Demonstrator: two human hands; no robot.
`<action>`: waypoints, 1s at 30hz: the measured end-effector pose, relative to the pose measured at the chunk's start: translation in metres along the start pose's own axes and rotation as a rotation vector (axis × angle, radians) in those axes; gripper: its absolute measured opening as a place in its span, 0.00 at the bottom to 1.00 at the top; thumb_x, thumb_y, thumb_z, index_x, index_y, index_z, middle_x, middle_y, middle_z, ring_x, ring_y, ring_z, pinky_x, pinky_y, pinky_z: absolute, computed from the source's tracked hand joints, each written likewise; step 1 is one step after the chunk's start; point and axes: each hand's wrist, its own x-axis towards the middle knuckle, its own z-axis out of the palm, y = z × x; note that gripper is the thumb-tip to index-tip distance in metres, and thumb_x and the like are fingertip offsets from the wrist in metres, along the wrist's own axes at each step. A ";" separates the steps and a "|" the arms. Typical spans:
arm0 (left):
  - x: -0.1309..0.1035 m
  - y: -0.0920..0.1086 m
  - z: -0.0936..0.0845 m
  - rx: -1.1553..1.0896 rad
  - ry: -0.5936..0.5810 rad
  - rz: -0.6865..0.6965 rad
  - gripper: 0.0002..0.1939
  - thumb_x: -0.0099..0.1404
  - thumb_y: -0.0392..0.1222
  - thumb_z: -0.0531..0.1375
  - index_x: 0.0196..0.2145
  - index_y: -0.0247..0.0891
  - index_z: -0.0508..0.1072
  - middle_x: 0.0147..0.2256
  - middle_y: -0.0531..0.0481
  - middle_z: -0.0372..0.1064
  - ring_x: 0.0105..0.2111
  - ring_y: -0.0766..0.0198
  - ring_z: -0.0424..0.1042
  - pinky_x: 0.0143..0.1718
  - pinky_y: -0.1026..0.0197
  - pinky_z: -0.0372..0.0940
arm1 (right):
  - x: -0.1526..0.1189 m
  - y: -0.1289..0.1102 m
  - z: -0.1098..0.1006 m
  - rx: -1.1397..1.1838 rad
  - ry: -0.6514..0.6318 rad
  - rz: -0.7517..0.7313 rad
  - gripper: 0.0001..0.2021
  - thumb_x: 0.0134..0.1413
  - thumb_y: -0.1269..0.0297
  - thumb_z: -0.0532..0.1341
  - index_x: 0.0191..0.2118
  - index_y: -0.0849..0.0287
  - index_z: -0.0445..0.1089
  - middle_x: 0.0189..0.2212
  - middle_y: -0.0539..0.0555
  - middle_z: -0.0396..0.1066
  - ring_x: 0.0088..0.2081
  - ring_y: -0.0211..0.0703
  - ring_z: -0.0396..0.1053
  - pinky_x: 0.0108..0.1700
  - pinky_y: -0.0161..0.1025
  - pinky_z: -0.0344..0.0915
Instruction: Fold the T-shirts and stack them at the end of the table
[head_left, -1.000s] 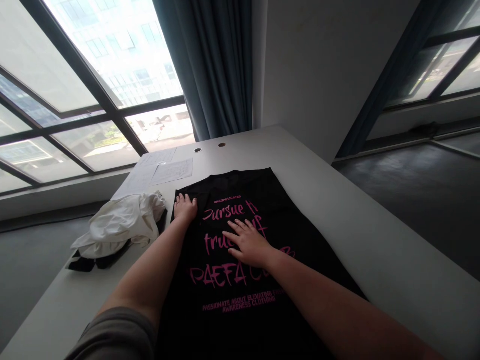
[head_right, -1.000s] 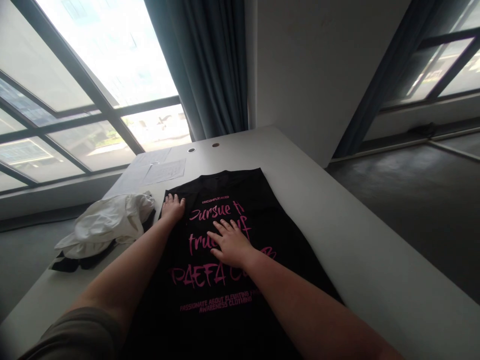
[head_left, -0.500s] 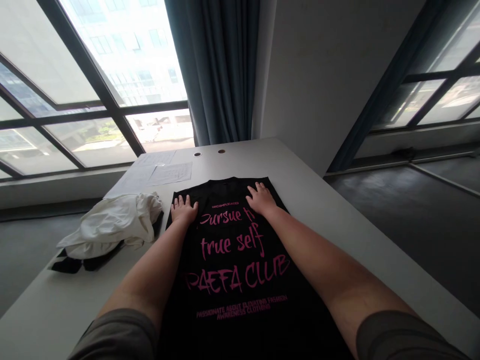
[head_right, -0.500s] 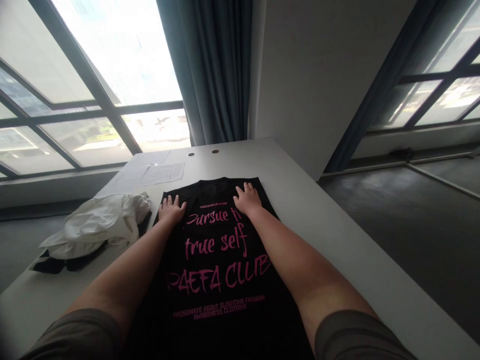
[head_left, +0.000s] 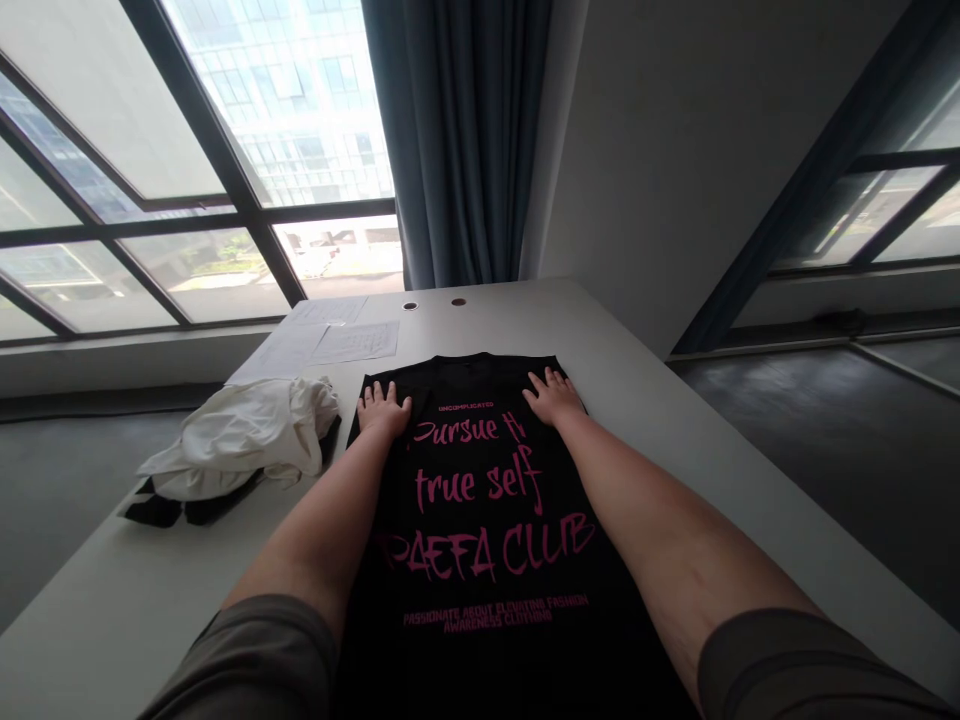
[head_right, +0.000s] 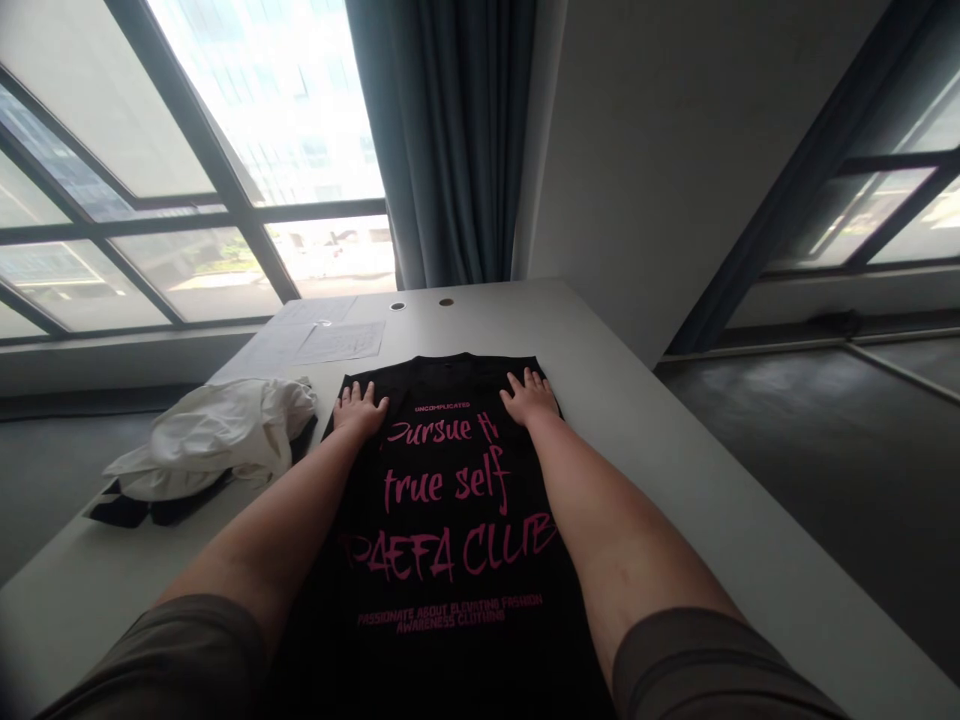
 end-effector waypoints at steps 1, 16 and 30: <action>0.001 0.001 0.000 -0.004 0.000 0.003 0.42 0.70 0.67 0.43 0.74 0.42 0.52 0.75 0.42 0.39 0.74 0.42 0.38 0.70 0.39 0.40 | 0.001 0.000 0.000 -0.002 -0.003 0.001 0.36 0.70 0.41 0.41 0.77 0.51 0.43 0.77 0.59 0.33 0.76 0.55 0.35 0.73 0.53 0.33; 0.005 0.000 0.000 -0.020 -0.001 0.018 0.43 0.70 0.68 0.42 0.74 0.42 0.51 0.75 0.41 0.38 0.74 0.43 0.38 0.71 0.39 0.39 | 0.006 0.004 0.004 -0.026 0.006 -0.011 0.37 0.70 0.40 0.39 0.77 0.51 0.42 0.77 0.58 0.32 0.76 0.56 0.34 0.73 0.54 0.34; -0.050 0.010 -0.024 -0.002 0.032 0.246 0.34 0.77 0.56 0.41 0.71 0.36 0.59 0.73 0.38 0.47 0.73 0.46 0.46 0.72 0.41 0.37 | -0.005 -0.003 -0.006 -0.046 0.025 -0.004 0.34 0.72 0.43 0.41 0.76 0.51 0.45 0.77 0.59 0.32 0.75 0.56 0.36 0.73 0.54 0.35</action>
